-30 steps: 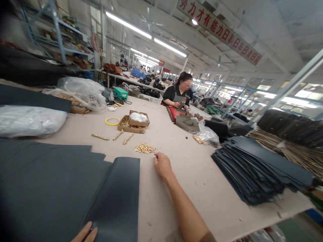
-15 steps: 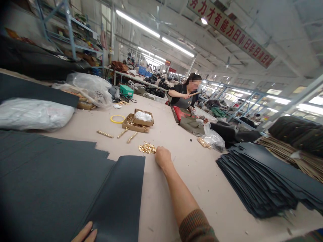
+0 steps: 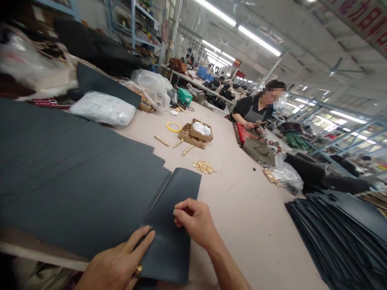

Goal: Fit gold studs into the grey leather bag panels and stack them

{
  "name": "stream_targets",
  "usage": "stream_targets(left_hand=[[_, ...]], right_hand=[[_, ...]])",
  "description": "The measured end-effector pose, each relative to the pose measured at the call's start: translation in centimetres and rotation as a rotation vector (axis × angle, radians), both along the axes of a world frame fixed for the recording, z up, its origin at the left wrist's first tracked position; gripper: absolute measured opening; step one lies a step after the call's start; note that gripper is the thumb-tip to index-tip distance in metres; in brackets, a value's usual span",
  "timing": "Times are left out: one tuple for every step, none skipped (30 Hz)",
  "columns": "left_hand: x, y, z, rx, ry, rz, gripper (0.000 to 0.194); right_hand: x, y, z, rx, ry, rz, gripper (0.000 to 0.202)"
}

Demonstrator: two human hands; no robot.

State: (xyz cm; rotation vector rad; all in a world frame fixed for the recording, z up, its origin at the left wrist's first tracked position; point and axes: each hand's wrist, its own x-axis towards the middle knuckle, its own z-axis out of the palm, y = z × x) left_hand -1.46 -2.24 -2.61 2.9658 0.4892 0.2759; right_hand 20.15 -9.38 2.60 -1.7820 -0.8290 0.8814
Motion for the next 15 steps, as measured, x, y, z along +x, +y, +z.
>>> stream_targets(left_hand=[[-0.1,0.0,-0.1,0.023,-0.007,-0.016,0.064],[-0.1,0.1,-0.2,0.044,-0.017,-0.030,0.063],[-0.2,0.2,-0.3,0.060,-0.029,-0.039,0.061],[-0.3,0.2,-0.4,0.066,-0.041,-0.047,0.060],[-0.4,0.3,-0.4,0.060,-0.052,-0.052,0.060],[-0.4,0.3,-0.5,0.044,-0.058,-0.052,0.060],[-0.5,0.3,-0.4,0.024,-0.062,-0.051,0.061],[-0.5,0.3,-0.4,0.008,-0.067,-0.052,0.061],[-0.4,0.3,-0.3,-0.002,-0.075,-0.055,0.061],[-0.4,0.3,-0.2,-0.006,-0.088,-0.060,0.059],[-0.4,0.3,-0.2,-0.006,-0.100,-0.065,0.057],[-0.4,0.3,-0.2,-0.004,-0.113,-0.070,0.055],[-0.4,0.4,-0.3,0.001,-0.127,-0.072,0.054],[-0.5,0.4,-0.6,0.011,-0.141,-0.076,0.053],[-0.5,0.4,-1.0,0.023,-0.155,-0.079,0.053]], right_hand=[[-1.2,0.2,-0.4,-0.028,0.006,0.058,0.019],[-2.2,0.5,-0.7,-0.054,-0.017,0.117,0.014],[-2.9,0.8,-0.9,-0.077,-0.060,0.176,0.011],[-3.4,1.1,-0.9,-0.096,-0.113,0.234,0.010],[-3.7,1.4,-0.8,-0.116,-0.168,0.289,0.010],[-3.9,1.6,-0.5,-0.134,-0.223,0.335,0.012],[-4.1,1.9,-0.2,-0.151,-0.274,0.371,0.013],[-4.2,2.1,0.1,-0.169,-0.320,0.399,0.014],[-4.3,2.2,0.4,-0.183,-0.361,0.421,0.014],[-4.4,2.4,0.7,-0.196,-0.396,0.435,0.015],[-4.5,2.5,0.9,-0.209,-0.427,0.442,0.015],[-4.5,2.6,1.0,-0.224,-0.451,0.442,0.015],[-4.6,2.7,1.0,-0.243,-0.467,0.442,0.015],[-4.6,2.8,1.1,-0.259,-0.475,0.445,0.015],[-4.6,2.9,1.1,-0.271,-0.473,0.456,0.015]])
